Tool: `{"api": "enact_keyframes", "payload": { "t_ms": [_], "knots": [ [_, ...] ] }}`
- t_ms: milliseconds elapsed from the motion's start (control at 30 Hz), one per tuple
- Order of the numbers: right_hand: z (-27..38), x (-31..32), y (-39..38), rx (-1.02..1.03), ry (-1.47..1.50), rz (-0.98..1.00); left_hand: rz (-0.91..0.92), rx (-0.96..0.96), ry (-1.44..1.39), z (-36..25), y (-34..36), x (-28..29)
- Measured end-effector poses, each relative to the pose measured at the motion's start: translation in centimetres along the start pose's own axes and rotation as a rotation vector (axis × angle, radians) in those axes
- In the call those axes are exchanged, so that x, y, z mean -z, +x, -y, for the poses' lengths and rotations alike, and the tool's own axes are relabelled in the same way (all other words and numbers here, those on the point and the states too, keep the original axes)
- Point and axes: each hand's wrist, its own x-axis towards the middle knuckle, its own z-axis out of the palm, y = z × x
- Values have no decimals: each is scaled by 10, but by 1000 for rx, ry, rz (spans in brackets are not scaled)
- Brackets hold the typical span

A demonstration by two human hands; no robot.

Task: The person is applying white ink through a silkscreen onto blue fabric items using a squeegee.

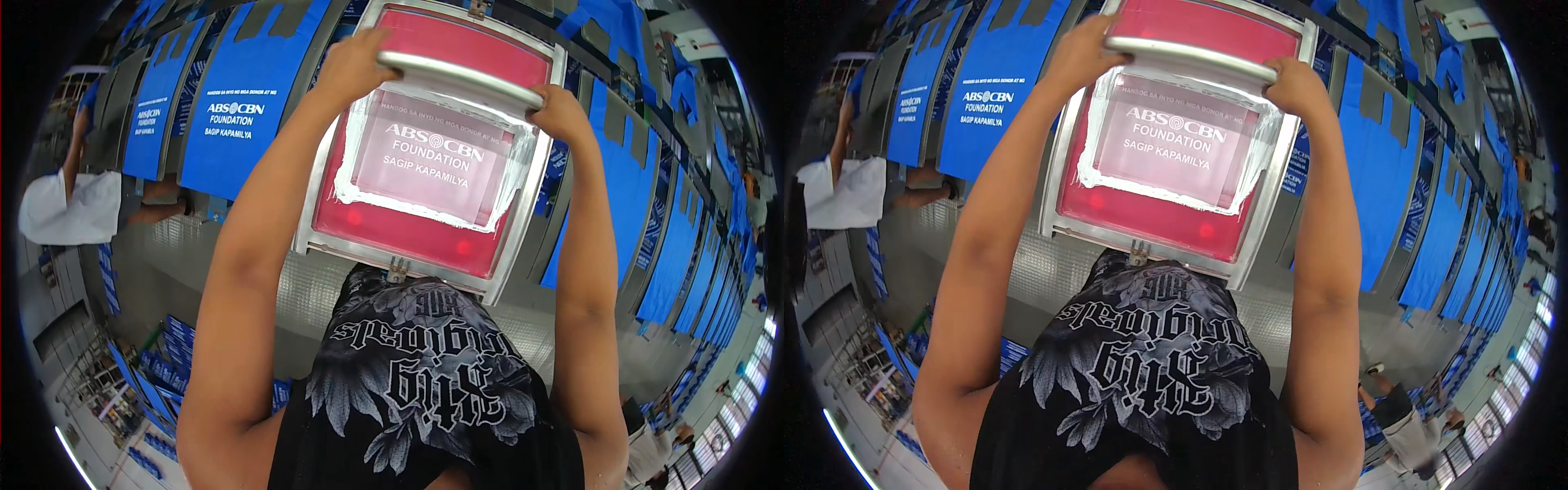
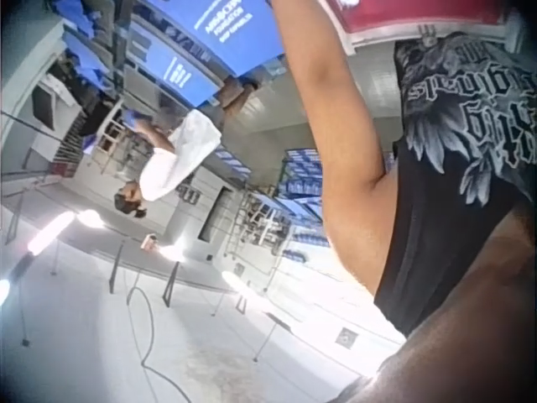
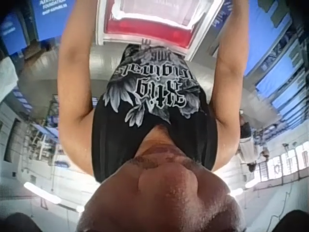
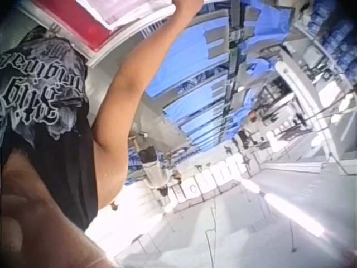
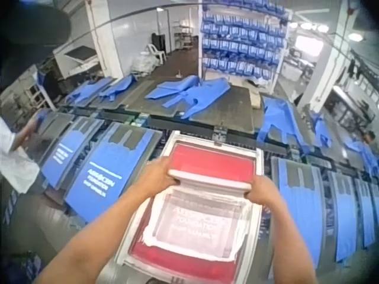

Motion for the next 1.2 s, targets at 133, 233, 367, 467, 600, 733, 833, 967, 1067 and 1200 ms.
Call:
{"api": "enact_keyframes", "payload": {
  "t_ms": [133,233,367,467,600,733,833,967,1067,1200],
  "knots": [
    [-15,5,19,-22,6,31,343,408,-145,-62,-96,36],
    [-41,-33,33,19,-71,29,1210,377,-523,-71,-225,20],
    [-2,-19,36,68,-47,141,835,870,-1158,-111,-348,-32],
    [21,-28,40,120,-152,-11,973,759,-1153,-107,-336,-37],
    [31,-33,30,70,-167,-41,1038,747,-1195,-120,-311,-10],
    [92,-38,-50,-72,-107,99,990,804,-1276,-125,-313,-5],
    [115,-86,-145,86,-85,-73,942,789,-1295,-124,-315,-6],
    [140,-118,-220,109,-27,-137,982,859,-1249,-124,-315,-16],
    [123,-112,-212,113,-47,-186,992,810,-867,-121,-322,-32],
    [78,-87,-207,18,-56,-186,942,822,-838,-123,-329,-35]
  ]
}}
